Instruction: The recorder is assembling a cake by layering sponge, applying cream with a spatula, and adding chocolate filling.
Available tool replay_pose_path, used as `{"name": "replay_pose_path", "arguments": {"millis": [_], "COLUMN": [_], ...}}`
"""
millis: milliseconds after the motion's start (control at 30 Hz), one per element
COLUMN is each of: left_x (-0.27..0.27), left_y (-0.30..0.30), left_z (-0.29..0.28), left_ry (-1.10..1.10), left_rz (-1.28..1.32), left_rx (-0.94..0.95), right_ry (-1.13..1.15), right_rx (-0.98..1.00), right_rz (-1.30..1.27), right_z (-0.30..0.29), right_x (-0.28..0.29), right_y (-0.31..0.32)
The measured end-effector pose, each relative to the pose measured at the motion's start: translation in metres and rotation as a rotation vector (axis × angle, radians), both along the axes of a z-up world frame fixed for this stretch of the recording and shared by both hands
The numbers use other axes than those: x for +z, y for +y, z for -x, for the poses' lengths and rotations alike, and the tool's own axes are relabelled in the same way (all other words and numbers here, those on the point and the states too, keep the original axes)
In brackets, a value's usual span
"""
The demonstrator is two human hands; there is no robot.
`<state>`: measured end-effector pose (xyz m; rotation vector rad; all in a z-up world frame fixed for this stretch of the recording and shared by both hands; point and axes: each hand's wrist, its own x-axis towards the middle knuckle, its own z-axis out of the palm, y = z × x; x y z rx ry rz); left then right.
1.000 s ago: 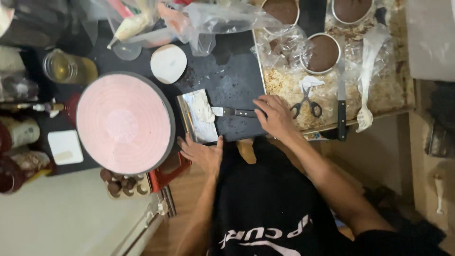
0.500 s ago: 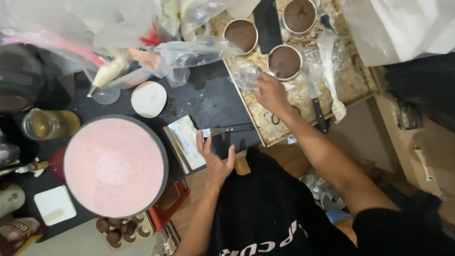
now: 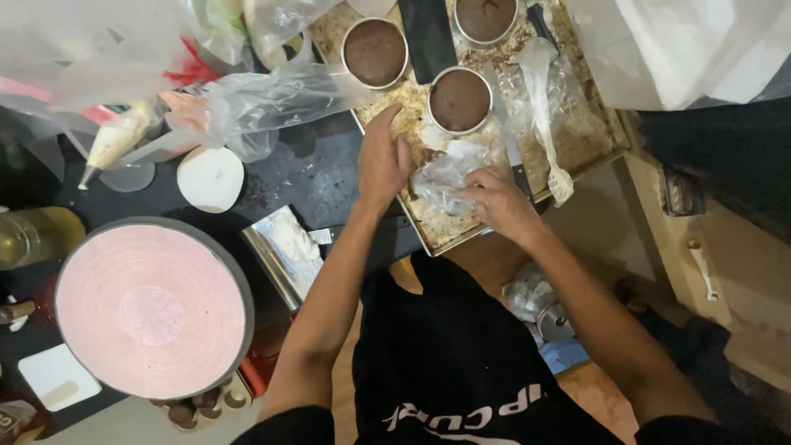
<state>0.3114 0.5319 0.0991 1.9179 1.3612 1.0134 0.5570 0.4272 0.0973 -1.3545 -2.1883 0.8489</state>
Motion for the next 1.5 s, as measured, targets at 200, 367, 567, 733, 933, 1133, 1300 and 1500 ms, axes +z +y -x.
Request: {"name": "replay_pose_path", "arguments": {"millis": [200,367,567,733,933,1133,1300,1500], "left_x": [-0.006,-0.003,-0.010,0.032,0.113,0.117,0.114,0.129], "left_y": [0.034,0.070,0.084,0.061,0.002,-0.041,-0.052,-0.076], "left_z": [-0.025,-0.067,-0.093,-0.075,-0.050,-0.012,0.003,-0.013], "left_ry": [0.083,0.288,0.557,0.401,-0.073,-0.599,-1.359,-1.420], "left_rz": [0.090,-0.021,0.105,0.088,0.031,0.048,0.264,0.325], "left_rx": [-0.200,-0.380,-0.458,-0.313,-0.314,-0.166,0.130,0.041], "right_ry": [0.062,-0.234,-0.068,0.639,1.579,1.688,1.312,1.023], "right_rx": [0.037,0.192,-0.015,-0.617,-0.598,-0.573,-0.482,-0.424], "right_rz": [-0.060,0.125,0.035,0.299,0.613,0.680,0.245,-0.077], "right_z": [0.011,0.010,-0.014,-0.017,0.018,0.039,0.080,0.127], "right_x": [0.015,0.045,0.054,0.044,0.074,0.088,0.104,0.123], "right_y": [-0.010,-0.006,0.010,0.024,0.053,0.044,0.031,0.018]}}
